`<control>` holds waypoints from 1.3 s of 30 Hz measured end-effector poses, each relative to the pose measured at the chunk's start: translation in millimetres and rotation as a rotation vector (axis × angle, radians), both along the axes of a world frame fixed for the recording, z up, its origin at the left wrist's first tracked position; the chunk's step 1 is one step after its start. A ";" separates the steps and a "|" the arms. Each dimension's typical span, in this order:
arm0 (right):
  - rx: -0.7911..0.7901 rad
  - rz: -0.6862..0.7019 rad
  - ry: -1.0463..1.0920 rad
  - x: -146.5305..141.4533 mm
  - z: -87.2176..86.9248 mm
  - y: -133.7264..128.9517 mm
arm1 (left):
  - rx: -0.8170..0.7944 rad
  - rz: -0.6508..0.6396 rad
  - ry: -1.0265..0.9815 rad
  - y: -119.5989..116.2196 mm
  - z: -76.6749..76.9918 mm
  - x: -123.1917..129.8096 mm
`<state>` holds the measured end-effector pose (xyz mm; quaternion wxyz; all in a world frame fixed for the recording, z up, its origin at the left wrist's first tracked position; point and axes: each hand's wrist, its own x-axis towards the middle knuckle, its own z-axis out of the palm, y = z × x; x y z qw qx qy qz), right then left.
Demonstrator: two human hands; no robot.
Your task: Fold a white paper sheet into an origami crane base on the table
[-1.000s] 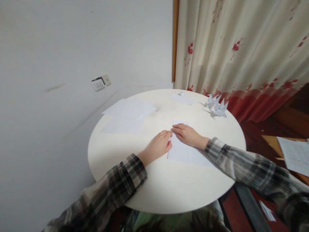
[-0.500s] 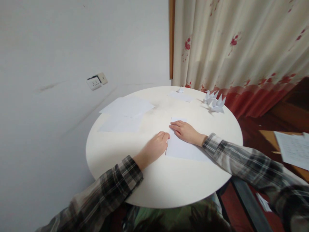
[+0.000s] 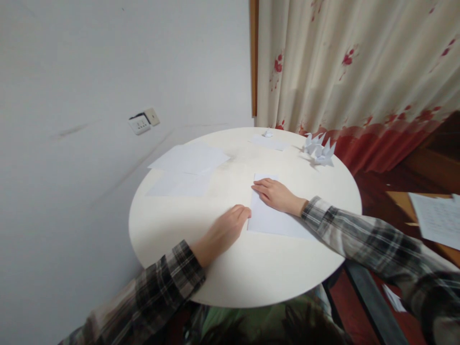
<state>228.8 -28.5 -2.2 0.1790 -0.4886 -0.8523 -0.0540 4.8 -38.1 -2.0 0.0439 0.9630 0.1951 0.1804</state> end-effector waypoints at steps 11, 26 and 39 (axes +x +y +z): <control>0.007 0.005 0.002 0.1 -2.2 1.1 | -0.054 -0.006 0.019 -18.2 5.6 -11.6; 0.003 0.001 -0.013 -0.3 -0.2 -0.1 | 0.082 -0.109 -0.018 -34.9 5.3 -27.6; 0.027 0.015 0.011 0.9 -4.5 3.1 | -0.008 -0.021 -0.127 -20.2 9.8 -20.6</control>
